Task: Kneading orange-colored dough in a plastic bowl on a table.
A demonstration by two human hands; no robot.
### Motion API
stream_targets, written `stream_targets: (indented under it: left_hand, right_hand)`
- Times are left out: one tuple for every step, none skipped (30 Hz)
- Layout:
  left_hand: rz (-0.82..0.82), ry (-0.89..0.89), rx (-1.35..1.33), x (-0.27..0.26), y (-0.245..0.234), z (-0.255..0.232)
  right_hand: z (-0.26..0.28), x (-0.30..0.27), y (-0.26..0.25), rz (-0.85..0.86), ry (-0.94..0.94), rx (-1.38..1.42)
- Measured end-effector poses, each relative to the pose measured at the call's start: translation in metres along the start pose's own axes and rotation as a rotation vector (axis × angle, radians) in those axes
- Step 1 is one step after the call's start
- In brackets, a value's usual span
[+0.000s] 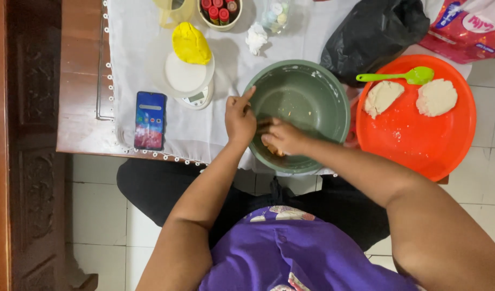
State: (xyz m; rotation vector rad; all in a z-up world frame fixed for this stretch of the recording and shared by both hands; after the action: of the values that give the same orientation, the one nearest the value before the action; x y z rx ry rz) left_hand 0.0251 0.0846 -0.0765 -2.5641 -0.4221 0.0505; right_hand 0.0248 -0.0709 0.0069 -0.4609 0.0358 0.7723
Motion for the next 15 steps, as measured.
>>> stream_targets:
  left_hand:
    - [-0.003, -0.001, -0.001, 0.001, -0.002, -0.002]
    - [-0.005, -0.020, -0.052, -0.001, -0.003, -0.004]
    - [-0.008, -0.039, -0.103, -0.002, -0.004, -0.006]
    - [-0.008, -0.041, -0.105, -0.002, -0.004, -0.010]
    - [0.011, -0.064, -0.131, -0.002, -0.003, -0.012]
    - [0.029, -0.085, -0.154, -0.001, -0.005, -0.014]
    - [0.026, -0.084, -0.153, 0.000, -0.006, -0.014]
    - [0.042, -0.102, -0.157, -0.001, -0.006, -0.015]
    - [0.059, -0.119, -0.162, -0.002, -0.006, -0.016]
    - [0.057, -0.122, -0.159, -0.001, -0.007, -0.017]
    - [0.065, -0.123, -0.155, -0.001, -0.007, -0.018]
    - [0.078, -0.126, -0.150, -0.003, -0.008, -0.020]
    - [0.080, -0.130, -0.146, 0.000, -0.008, -0.021]
    - [0.075, -0.127, -0.155, -0.001, -0.009, -0.023]
    - [0.070, -0.123, -0.165, -0.004, -0.010, -0.025]
  right_hand:
    - [0.018, 0.003, 0.002, 0.003, -0.001, -0.002]
    - [0.038, 0.005, 0.004, -0.036, -0.064, -0.205]
    - [0.058, 0.006, 0.006, -0.075, -0.128, -0.407]
    - [0.023, 0.008, 0.019, -0.073, -0.127, -0.409]
    - [-0.009, 0.008, 0.031, -0.105, -0.244, -0.459]
    - [-0.040, 0.010, 0.045, -0.140, -0.365, -0.507]
    - [-0.043, 0.016, 0.049, -0.140, -0.369, -0.508]
    - [-0.046, 0.019, 0.051, -0.179, -0.358, -0.513]
    - [-0.049, 0.021, 0.054, -0.219, -0.347, -0.518]
    - [-0.056, 0.026, 0.053, -0.216, -0.349, -0.515]
    - [-0.061, 0.029, 0.053, -0.229, -0.366, -0.512]
    - [-0.066, 0.030, 0.054, -0.243, -0.379, -0.506]
    - [-0.064, 0.035, 0.049, -0.242, -0.376, -0.501]
    - [-0.060, 0.036, 0.047, -0.248, -0.355, -0.453]
    - [-0.057, 0.037, 0.045, -0.255, -0.334, -0.406]
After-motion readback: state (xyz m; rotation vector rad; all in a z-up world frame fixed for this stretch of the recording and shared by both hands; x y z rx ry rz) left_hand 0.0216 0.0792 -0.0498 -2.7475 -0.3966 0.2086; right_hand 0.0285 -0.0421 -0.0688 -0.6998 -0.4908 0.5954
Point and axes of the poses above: each hand's wrist, its own x-axis towards the middle knuckle, its own y-axis out of the palm, z = x × y, the point moved 3 cm from there along x, towards the middle knuckle, and after that the axes turned 4 degrees about x, right-handed, at the moved point
